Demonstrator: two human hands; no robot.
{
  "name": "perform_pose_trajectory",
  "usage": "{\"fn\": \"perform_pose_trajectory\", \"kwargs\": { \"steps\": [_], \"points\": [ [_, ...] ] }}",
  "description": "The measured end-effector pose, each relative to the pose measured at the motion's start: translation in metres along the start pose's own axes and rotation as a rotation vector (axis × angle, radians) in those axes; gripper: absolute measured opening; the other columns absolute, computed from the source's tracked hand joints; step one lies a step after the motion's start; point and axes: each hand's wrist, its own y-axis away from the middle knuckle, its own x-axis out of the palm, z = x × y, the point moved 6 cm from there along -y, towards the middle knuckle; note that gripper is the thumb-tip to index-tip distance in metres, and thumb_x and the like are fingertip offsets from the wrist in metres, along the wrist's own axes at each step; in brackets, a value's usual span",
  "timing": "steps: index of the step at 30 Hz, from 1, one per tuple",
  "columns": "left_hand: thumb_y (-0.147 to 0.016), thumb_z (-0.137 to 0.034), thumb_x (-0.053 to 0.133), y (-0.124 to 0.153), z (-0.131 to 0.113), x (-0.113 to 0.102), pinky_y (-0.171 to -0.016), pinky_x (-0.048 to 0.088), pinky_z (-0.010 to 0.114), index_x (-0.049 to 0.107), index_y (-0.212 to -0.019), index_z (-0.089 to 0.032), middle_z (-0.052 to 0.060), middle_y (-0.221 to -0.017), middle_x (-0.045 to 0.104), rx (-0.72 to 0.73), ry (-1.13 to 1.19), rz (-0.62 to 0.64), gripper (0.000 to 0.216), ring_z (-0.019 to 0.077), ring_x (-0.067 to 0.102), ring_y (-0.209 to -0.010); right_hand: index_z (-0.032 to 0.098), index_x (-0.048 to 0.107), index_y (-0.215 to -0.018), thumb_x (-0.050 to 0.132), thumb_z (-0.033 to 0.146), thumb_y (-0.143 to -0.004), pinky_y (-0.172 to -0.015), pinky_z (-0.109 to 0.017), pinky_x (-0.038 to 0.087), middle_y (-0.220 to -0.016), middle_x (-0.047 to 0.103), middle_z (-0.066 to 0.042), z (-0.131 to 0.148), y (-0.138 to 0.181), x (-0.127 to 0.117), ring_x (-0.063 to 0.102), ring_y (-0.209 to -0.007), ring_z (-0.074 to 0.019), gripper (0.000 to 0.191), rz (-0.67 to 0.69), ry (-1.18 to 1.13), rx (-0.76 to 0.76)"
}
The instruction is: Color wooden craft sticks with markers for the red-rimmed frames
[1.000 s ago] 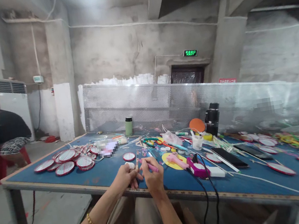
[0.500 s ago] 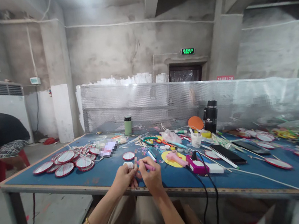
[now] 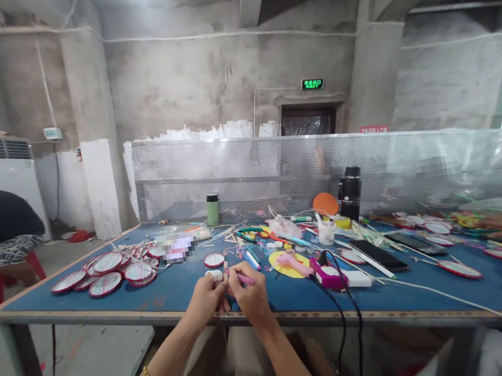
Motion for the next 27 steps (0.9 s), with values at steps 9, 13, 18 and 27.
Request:
{"fn": "perform_pose_trajectory", "kwargs": {
  "steps": [9,13,18,27],
  "points": [
    [-0.081,-0.048,0.053,-0.0011,0.0024,-0.001,-0.033,0.039,0.02,0.049,-0.067,-0.019,-0.003,-0.038,0.054,0.011,-0.051,-0.023,0.032,0.0117,0.049,-0.03,0.019,0.063,-0.074,0.054,0.024,-0.089,-0.057,-0.022,0.047,-0.065,0.066,0.0,0.0034,-0.0009,-0.0008,0.062,-0.057,-0.0135,0.018,-0.002,0.005,-0.023],
    [-0.081,-0.051,0.052,-0.0016,0.0027,-0.0004,-0.033,0.041,0.021,0.052,-0.072,-0.019,-0.002,-0.043,0.058,0.017,-0.025,-0.02,0.034,0.0128,0.052,-0.032,0.019,0.062,-0.074,0.054,0.025,-0.089,-0.055,-0.022,0.047,-0.061,0.064,0.001,0.0014,-0.0011,-0.0028,0.06,-0.054,-0.0132,0.019,-0.043,0.012,-0.007],
    [-0.081,-0.05,0.053,-0.0019,0.0038,-0.0005,-0.034,0.041,0.021,0.051,-0.07,-0.019,-0.003,-0.043,0.057,0.009,-0.022,-0.015,0.033,0.0119,0.051,-0.031,0.019,0.063,-0.076,0.053,0.024,-0.089,-0.058,-0.022,0.049,-0.066,0.068,-0.001,0.0022,-0.0016,-0.0014,0.064,-0.059,-0.0143,0.017,-0.039,-0.001,-0.016],
    [-0.083,-0.045,0.051,0.0,0.0025,-0.0002,-0.032,0.038,0.02,0.051,-0.069,-0.02,-0.003,-0.038,0.054,-0.016,-0.021,-0.019,0.029,0.0113,0.047,-0.029,0.019,0.062,-0.073,0.053,0.025,-0.089,-0.056,-0.022,0.048,-0.06,0.064,0.001,0.0037,-0.0015,-0.0039,0.06,-0.054,-0.0137,0.019,-0.086,0.043,-0.036]
  ]
}}
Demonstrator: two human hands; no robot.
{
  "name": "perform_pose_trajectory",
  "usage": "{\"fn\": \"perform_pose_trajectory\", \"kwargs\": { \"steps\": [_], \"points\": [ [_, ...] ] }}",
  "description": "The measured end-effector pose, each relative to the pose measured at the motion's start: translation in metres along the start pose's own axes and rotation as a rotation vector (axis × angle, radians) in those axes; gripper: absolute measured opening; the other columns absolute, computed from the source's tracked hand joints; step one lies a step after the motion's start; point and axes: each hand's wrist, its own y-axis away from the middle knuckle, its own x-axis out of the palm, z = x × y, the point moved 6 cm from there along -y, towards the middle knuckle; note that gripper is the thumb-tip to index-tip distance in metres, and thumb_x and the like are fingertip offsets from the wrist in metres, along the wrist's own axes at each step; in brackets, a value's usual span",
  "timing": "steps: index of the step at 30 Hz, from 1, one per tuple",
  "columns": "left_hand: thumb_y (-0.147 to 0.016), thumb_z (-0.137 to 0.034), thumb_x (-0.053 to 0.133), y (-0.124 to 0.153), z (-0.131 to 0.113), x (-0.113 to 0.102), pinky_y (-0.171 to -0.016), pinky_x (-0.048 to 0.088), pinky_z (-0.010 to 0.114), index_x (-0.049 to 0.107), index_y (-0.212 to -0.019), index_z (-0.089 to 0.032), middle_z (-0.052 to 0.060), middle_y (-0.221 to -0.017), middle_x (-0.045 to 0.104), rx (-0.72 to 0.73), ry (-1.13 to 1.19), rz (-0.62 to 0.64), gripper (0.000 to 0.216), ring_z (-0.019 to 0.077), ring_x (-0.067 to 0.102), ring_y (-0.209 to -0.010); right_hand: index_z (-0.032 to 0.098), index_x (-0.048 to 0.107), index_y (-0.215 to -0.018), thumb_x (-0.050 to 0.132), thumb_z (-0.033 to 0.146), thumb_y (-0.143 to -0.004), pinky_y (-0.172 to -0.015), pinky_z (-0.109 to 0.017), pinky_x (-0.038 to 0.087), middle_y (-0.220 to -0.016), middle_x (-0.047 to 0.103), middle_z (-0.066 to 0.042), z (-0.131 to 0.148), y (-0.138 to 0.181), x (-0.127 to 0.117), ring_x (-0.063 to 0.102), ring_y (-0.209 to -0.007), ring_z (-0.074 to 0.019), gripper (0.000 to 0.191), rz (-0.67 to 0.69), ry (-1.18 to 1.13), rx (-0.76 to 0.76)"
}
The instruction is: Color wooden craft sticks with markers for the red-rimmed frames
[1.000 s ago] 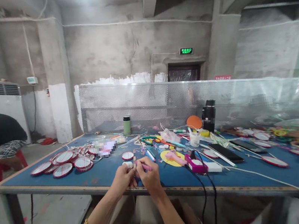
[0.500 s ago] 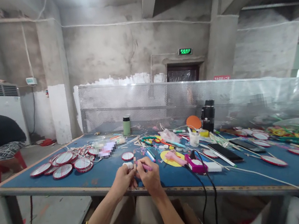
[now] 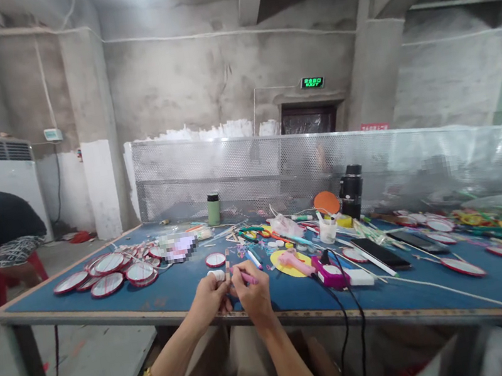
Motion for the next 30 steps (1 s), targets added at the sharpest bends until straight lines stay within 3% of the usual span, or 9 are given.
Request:
{"fn": "perform_pose_trajectory", "kwargs": {
  "steps": [30],
  "points": [
    [-0.081,-0.048,0.053,0.0017,-0.0038,-0.0013,-0.033,0.037,0.02,0.05,-0.066,-0.02,-0.004,-0.04,0.054,0.022,-0.037,-0.012,0.032,0.0103,0.044,-0.028,0.019,0.062,-0.073,0.053,0.026,-0.089,-0.057,-0.022,0.046,-0.06,0.063,0.001,0.0028,-0.0002,-0.0003,0.059,-0.055,-0.0134,0.02,-0.001,0.023,-0.006]
  ]
}}
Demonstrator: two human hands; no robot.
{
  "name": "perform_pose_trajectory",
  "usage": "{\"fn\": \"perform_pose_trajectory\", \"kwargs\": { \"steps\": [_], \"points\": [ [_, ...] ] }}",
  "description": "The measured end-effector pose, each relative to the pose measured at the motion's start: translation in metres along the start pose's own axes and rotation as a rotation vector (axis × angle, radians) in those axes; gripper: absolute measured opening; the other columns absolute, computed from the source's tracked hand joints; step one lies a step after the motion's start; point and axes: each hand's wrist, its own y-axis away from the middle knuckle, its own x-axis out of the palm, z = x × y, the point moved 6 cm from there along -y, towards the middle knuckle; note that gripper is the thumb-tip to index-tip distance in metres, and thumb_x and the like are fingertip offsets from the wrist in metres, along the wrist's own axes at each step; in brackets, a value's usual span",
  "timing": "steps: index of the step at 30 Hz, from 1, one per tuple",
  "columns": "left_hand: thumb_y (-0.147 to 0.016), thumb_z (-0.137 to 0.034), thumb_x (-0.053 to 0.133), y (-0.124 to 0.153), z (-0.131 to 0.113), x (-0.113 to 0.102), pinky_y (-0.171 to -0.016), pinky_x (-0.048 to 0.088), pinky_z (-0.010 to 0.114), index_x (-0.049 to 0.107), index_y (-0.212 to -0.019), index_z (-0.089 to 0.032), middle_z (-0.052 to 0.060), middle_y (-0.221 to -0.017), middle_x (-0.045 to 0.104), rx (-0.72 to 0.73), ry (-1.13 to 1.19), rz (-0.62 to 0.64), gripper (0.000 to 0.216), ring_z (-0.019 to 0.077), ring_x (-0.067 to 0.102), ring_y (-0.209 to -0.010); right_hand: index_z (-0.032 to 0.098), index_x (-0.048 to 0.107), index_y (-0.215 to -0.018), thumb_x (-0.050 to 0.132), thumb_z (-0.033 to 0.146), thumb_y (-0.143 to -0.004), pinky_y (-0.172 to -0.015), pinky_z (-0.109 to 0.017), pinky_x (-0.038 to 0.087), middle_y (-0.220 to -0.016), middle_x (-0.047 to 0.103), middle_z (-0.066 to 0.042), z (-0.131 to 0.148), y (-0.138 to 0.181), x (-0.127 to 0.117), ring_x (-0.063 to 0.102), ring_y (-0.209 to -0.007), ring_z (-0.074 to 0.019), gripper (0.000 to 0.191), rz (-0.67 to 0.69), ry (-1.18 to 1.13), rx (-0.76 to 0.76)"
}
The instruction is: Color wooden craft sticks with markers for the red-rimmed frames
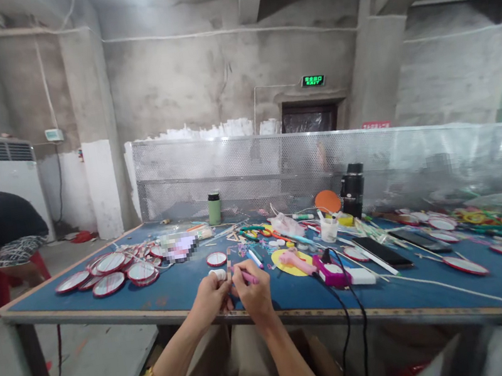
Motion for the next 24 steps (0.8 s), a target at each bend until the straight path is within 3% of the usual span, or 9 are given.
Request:
{"fn": "perform_pose_trajectory", "kwargs": {
  "steps": [24],
  "points": [
    [-0.084,-0.043,0.052,-0.0008,0.0003,-0.0006,-0.034,0.038,0.019,0.051,-0.066,-0.019,-0.003,-0.039,0.054,0.021,-0.025,-0.003,0.03,0.0104,0.047,-0.029,0.019,0.063,-0.074,0.053,0.025,-0.089,-0.057,-0.023,0.048,-0.062,0.065,0.0,0.0019,0.0004,0.0001,0.062,-0.056,-0.0147,0.019,0.009,-0.007,-0.001]
  ]
}}
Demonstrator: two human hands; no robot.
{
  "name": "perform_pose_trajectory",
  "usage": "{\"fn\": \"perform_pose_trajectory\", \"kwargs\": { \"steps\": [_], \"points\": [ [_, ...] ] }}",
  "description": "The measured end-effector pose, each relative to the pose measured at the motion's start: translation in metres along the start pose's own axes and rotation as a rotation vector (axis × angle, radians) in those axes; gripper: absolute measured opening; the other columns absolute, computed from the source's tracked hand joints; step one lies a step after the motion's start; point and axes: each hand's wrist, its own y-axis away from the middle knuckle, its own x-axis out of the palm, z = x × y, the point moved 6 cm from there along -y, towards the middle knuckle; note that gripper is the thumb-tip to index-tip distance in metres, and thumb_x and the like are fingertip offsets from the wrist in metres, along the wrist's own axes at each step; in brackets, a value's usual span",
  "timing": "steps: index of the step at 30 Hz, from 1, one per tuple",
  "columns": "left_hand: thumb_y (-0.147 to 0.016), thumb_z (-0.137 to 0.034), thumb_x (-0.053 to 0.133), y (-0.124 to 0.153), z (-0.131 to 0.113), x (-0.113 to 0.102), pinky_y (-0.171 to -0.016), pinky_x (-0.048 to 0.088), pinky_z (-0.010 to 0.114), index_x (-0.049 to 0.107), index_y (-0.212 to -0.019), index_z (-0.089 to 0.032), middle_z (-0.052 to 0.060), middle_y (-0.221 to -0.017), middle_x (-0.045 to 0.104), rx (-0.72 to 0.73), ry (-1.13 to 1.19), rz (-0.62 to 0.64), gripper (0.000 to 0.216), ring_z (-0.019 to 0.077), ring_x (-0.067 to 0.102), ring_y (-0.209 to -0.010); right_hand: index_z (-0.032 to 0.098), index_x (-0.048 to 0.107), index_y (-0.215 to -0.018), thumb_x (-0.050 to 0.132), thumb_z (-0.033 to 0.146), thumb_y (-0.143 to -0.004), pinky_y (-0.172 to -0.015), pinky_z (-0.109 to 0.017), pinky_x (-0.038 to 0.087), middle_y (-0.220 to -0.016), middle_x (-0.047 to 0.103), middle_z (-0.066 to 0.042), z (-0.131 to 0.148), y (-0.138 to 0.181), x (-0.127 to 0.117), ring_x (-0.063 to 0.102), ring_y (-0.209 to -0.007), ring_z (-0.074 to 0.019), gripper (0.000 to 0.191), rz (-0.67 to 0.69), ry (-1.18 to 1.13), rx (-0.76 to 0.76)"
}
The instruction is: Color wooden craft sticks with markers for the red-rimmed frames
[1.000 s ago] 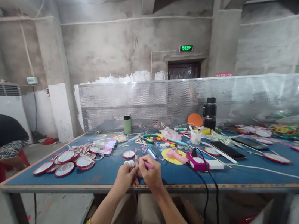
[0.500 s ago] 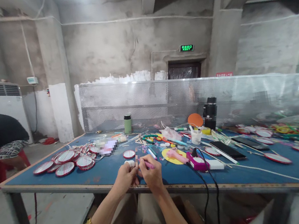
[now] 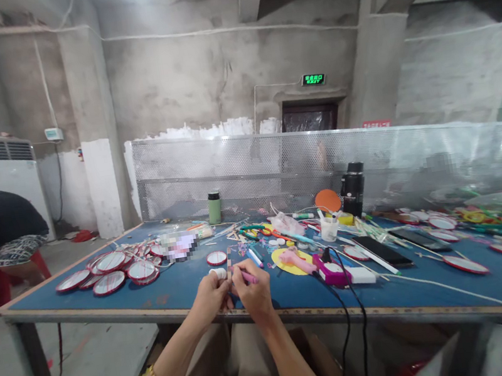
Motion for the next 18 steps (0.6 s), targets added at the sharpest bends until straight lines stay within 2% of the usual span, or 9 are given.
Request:
{"fn": "perform_pose_trajectory", "kwargs": {
  "steps": [6,12,18],
  "points": [
    [-0.083,-0.043,0.053,-0.0014,0.0034,0.0002,-0.034,0.036,0.017,0.05,-0.066,-0.02,-0.004,-0.037,0.052,-0.009,-0.02,-0.008,0.029,0.0096,0.047,-0.029,0.02,0.065,-0.077,0.052,0.024,-0.088,-0.06,-0.024,0.05,-0.071,0.071,-0.002,-0.0012,0.0,0.0032,0.066,-0.062,-0.0156,0.018,0.04,0.014,-0.037],
    [-0.083,-0.043,0.052,0.0009,-0.0014,0.0005,-0.034,0.038,0.018,0.051,-0.067,-0.019,-0.004,-0.04,0.054,-0.009,0.003,0.004,0.028,0.0097,0.047,-0.029,0.02,0.063,-0.073,0.052,0.025,-0.089,-0.056,-0.024,0.048,-0.061,0.065,0.0,0.0007,-0.0001,-0.0012,0.061,-0.055,-0.0146,0.02,-0.017,0.023,-0.01],
    [-0.083,-0.039,0.052,0.0,0.0014,-0.0002,-0.034,0.038,0.018,0.05,-0.066,-0.02,-0.004,-0.038,0.053,0.001,-0.022,-0.008,0.026,0.0102,0.047,-0.029,0.02,0.064,-0.075,0.052,0.025,-0.089,-0.058,-0.024,0.048,-0.069,0.07,-0.002,0.0019,-0.0002,0.0028,0.065,-0.06,-0.0154,0.019,0.037,0.031,-0.054]
  ]
}}
